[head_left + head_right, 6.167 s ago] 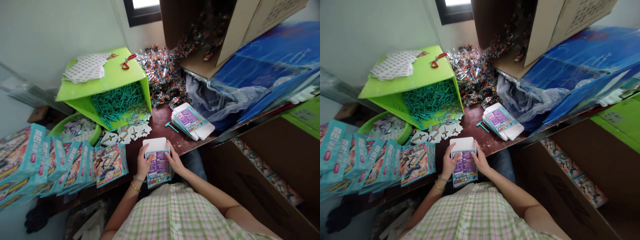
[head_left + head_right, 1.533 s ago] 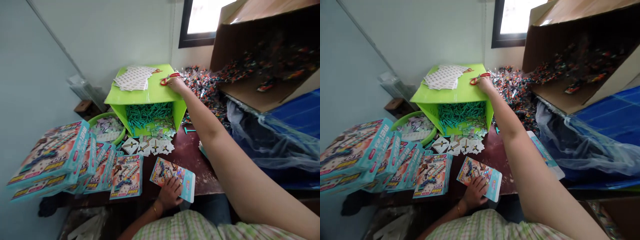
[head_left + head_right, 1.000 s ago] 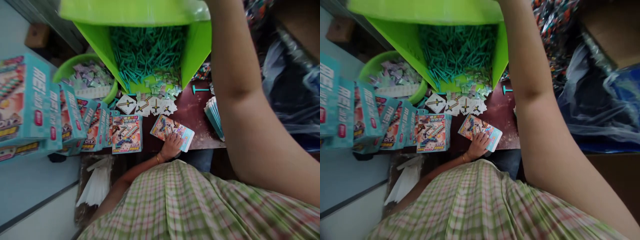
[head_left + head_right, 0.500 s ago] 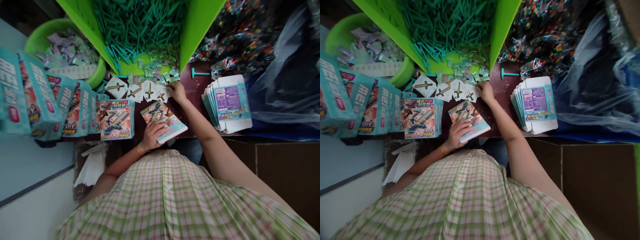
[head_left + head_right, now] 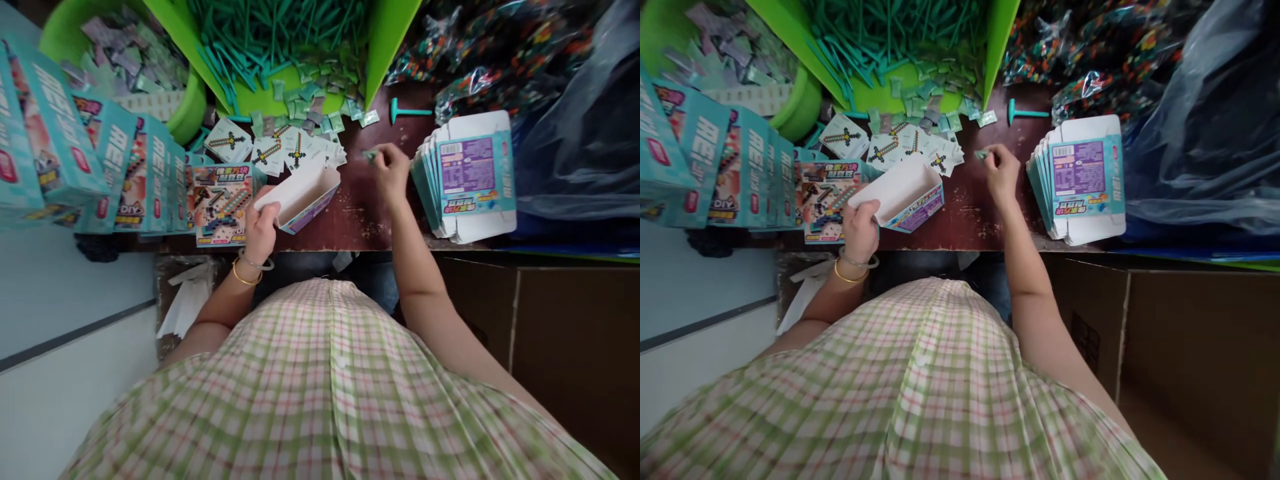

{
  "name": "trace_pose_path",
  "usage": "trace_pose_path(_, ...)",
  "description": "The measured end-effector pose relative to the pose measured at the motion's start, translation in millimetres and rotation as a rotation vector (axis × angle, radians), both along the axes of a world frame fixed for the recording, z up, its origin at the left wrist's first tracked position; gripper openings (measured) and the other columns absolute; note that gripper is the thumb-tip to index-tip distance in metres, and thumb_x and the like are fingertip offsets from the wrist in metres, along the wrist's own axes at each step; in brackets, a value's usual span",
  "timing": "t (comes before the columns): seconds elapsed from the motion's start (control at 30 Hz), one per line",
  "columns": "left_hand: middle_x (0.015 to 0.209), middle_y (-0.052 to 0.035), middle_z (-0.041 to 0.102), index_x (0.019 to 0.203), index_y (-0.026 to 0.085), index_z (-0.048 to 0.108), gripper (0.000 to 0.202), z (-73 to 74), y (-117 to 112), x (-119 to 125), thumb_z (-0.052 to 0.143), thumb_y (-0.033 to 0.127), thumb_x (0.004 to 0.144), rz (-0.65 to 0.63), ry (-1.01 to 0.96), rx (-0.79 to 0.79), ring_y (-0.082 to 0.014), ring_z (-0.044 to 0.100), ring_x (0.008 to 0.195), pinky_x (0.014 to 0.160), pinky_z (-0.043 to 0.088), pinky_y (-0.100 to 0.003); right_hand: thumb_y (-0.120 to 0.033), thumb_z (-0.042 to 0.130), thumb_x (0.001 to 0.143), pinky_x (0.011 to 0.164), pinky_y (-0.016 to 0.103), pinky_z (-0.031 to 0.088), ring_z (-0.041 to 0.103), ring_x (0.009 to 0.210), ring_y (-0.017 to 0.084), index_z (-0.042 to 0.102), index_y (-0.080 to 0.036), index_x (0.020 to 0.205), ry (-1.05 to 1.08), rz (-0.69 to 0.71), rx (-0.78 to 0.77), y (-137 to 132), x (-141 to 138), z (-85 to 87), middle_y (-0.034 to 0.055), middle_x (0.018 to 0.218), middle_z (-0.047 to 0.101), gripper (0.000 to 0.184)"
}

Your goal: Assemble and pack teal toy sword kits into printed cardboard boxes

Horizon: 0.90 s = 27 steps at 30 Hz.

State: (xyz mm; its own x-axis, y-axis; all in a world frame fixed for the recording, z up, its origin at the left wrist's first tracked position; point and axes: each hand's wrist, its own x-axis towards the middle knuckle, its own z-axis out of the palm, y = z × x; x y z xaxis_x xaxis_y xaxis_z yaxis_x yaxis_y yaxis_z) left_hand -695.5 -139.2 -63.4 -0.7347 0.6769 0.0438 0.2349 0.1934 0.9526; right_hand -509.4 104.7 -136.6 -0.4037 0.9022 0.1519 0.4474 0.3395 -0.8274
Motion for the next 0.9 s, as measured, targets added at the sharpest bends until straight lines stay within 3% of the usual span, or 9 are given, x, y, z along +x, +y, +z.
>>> trace_pose_path(0.1,0.092,-0.0008,0.072,0.096,0.021,0.073,0.024,10.7,4.1,12.1,0.065,0.042,0.09,-0.079,-0.002,0.014,-0.0212,0.07,0.099,0.095,0.057,-0.032,-0.044,0.035,0.112,0.104,0.047,0.053,0.068,0.109,0.025,0.071,-0.025,0.117,0.252,0.025,0.221,-49.8,15.2,61.1,0.0075,0.111,0.072,0.041)
trace_pose_path(0.17,0.096,-0.0015,0.073,0.099,0.021,0.074,0.024,16.5,6.7,18.7,0.066,0.042,0.09,-0.108,-0.004,0.024,-0.0221,0.07,0.101,0.096,0.057,-0.033,-0.046,0.041,0.111,0.11,0.052,0.049,0.068,0.112,0.025,0.073,-0.031,0.118,0.207,0.31,0.376,-78.5,12.4,87.2,0.0045,0.112,0.073,0.036)
trace_pose_path(0.23,0.099,-0.0016,0.074,0.103,0.021,0.075,0.025,19.0,3.7,21.0,0.066,0.041,0.089,-0.101,-0.017,0.013,-0.0228,0.069,0.104,0.099,0.056,-0.034,-0.05,0.048,0.109,0.113,0.056,0.046,0.067,0.114,0.026,0.075,-0.035,0.118,0.144,0.542,0.428,-87.3,3.3,92.4,0.0024,0.112,0.073,0.032)
trace_pose_path(0.3,0.101,-0.0013,0.075,0.102,0.022,0.076,0.025,18.1,-6.4,18.7,0.066,0.039,0.087,-0.069,-0.05,-0.023,-0.0229,0.069,0.105,0.101,0.056,-0.034,-0.053,0.046,0.109,0.114,0.057,0.044,0.064,0.121,0.026,0.073,-0.034,0.122,0.159,0.505,0.381,-70.8,-8.9,77.2,0.003,0.119,0.072,0.035)
trace_pose_path(0.37,0.102,-0.0014,0.076,0.101,0.021,0.077,0.025,16.0,-21.0,15.1,0.065,0.038,0.086,-0.048,-0.12,-0.066,-0.023,0.07,0.106,0.101,0.056,-0.034,-0.051,0.039,0.111,0.113,0.054,0.045,0.061,0.125,0.026,0.072,-0.029,0.124,0.145,0.329,0.291,-37.0,-24.9,47.1,0.0067,0.124,0.07,0.042)
trace_pose_path(0.5,0.104,-0.0027,0.077,0.101,0.022,0.076,0.027,20.6,-43.2,18.8,0.066,0.035,0.08,-0.038,-0.348,-0.092,-0.0244,0.072,0.105,0.095,0.058,-0.035,-0.057,0.057,0.102,0.114,0.057,0.044,0.055,0.129,0.034,0.069,-0.018,0.127,-0.232,0.293,0.125,21.2,-68.0,-24.2,0.0182,0.134,0.066,0.048)
trace_pose_path(0.6,0.105,-0.0038,0.079,0.104,0.021,0.076,0.034,32.5,-45.6,30.2,0.066,0.034,0.075,-0.111,-0.51,-0.074,-0.0257,0.073,0.103,0.084,0.059,-0.033,-0.056,0.056,0.102,0.112,0.062,0.042,0.054,0.13,0.038,0.067,-0.017,0.125,-0.384,0.228,0.12,30.7,-91.5,-56.0,0.0202,0.133,0.066,0.047)
trace_pose_path(0.73,0.11,-0.0055,0.079,0.108,0.02,0.076,0.039,43.0,-40.8,39.0,0.066,0.034,0.073,-0.188,-0.566,-0.039,-0.0255,0.072,0.1,0.08,0.057,-0.031,-0.049,0.047,0.106,0.105,0.054,0.049,0.064,0.111,0.032,0.069,-0.02,0.108,-0.38,0.114,0.065,23.4,-84.9,-58.5,0.0125,0.104,0.073,0.037)
trace_pose_path(0.9,0.109,-0.0065,0.079,0.103,0.019,0.077,0.035,33.3,-27.8,37.8,0.068,0.035,0.073,-0.278,-0.557,-0.037,-0.0258,0.072,0.101,0.085,0.057,-0.033,-0.047,0.046,0.105,0.092,0.044,0.057,0.066,0.089,0.024,0.07,-0.021,0.097,-0.25,-0.001,-0.052,17.4,-45.0,-48.4,0.0056,0.086,0.072,0.036)
